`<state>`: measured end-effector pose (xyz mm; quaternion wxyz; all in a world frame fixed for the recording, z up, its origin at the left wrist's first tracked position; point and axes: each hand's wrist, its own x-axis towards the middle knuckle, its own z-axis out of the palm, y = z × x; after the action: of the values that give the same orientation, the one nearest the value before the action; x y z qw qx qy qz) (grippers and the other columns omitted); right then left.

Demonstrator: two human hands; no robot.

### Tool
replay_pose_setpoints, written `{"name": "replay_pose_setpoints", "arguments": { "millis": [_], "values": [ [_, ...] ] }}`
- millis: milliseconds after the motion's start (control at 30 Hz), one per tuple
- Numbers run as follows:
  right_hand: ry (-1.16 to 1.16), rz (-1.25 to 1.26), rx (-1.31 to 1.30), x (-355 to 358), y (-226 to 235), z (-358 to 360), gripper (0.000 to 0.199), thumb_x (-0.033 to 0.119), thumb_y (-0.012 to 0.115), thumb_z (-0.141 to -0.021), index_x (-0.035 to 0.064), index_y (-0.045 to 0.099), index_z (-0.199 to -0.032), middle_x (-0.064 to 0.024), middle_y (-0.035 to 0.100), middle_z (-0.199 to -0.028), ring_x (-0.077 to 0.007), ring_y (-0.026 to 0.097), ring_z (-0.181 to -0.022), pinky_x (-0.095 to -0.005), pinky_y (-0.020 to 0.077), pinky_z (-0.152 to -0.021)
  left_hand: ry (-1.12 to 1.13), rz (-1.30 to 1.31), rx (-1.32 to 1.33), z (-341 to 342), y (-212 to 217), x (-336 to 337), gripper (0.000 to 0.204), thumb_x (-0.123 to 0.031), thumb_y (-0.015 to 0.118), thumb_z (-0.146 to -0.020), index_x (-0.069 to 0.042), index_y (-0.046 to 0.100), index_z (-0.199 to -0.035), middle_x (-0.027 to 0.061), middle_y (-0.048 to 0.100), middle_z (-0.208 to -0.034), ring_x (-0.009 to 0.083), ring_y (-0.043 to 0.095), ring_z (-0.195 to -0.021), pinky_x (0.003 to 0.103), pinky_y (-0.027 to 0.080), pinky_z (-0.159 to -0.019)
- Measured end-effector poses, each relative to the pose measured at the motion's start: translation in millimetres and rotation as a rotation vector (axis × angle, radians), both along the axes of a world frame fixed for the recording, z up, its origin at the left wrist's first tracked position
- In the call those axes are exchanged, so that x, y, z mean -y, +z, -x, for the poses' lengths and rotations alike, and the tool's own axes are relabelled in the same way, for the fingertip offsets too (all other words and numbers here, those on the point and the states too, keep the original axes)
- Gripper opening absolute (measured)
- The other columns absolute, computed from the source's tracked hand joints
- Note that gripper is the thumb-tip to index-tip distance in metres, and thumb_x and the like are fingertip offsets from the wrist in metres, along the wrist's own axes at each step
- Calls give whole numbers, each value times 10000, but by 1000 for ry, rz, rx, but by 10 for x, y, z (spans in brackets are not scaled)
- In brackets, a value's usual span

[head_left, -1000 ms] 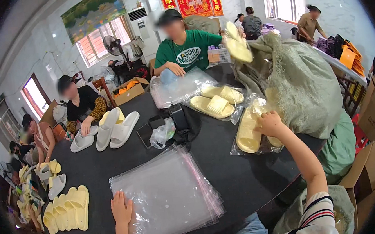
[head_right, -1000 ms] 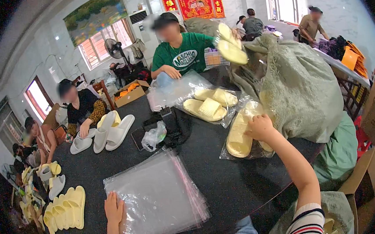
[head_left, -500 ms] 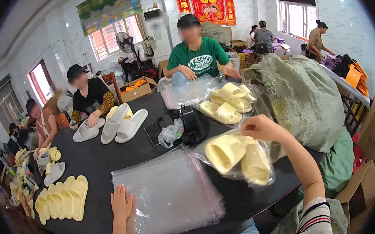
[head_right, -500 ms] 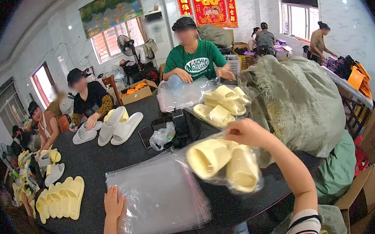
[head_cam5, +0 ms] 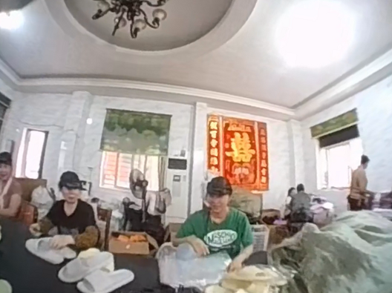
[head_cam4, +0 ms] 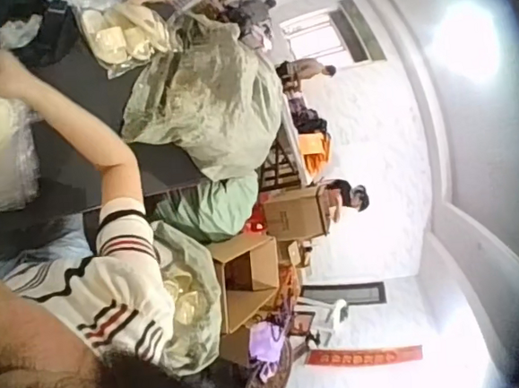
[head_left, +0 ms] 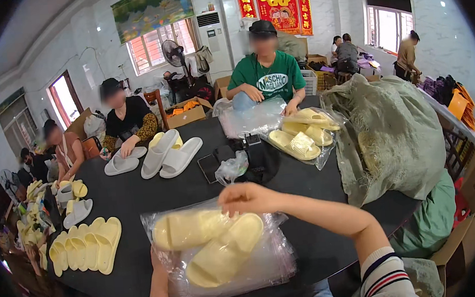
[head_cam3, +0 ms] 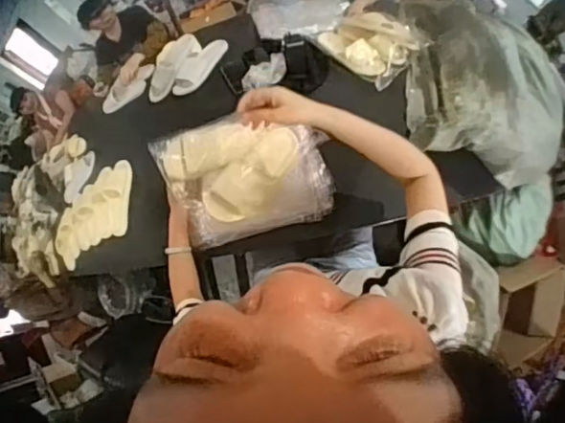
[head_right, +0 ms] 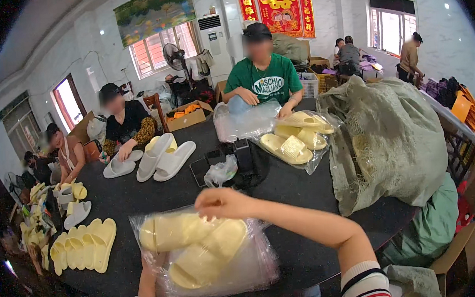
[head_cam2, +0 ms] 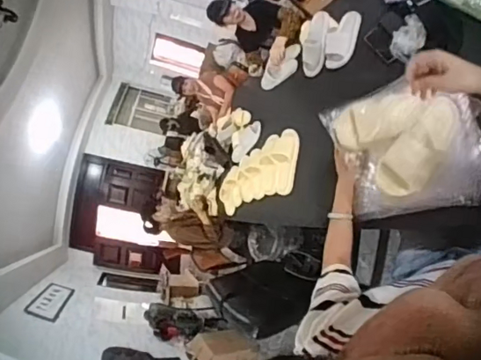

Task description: The person places pairs of yellow and black slippers into clear plastic bags on a table. They arrange the slippers inside the bags and move the packaged items aside. The person repeats this process for multiple pairs of slippers throughout the video.

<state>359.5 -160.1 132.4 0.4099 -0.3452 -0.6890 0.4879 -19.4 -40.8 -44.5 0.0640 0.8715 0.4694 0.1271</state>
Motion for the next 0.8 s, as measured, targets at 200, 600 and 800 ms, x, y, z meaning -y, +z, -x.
{"name": "replay_pose_setpoints", "arguments": {
  "millis": [200, 600, 800],
  "values": [
    [-442, -567, 627, 140, -903, -146, 379, 280, 628, -902, 76, 544, -1210, -132, 626, -1046, -319, 630, -930, -388, 518, -813, 82, -105, -74, -80, 97, 87, 665, -509, 555, -837, -164, 458, -1397, 39, 435, -1451, 221, 302, -1393, 430, 182, -1167],
    [-119, 236, 130, 336, -1429, -554, 291, 183, 652, -923, 47, 569, -1167, -34, 662, -880, -85, 595, -816, -246, 469, -718, 199, 462, 1001, -27, 52, -76, 316, -164, 457, -973, -46, 584, -1236, 75, 643, -1138, 155, 601, -1038, 325, 465, -932],
    [-100, 240, -72, 308, -1607, -585, 162, 152, 660, -918, 26, 630, -1015, 9, 655, -884, -53, 581, -833, -215, 450, -749, 227, 186, 1159, 146, 45, -16, 193, -138, 544, -962, 11, 653, -1018, 46, 641, -931, 114, 583, -835, 264, 465, -765]
  ]
}}
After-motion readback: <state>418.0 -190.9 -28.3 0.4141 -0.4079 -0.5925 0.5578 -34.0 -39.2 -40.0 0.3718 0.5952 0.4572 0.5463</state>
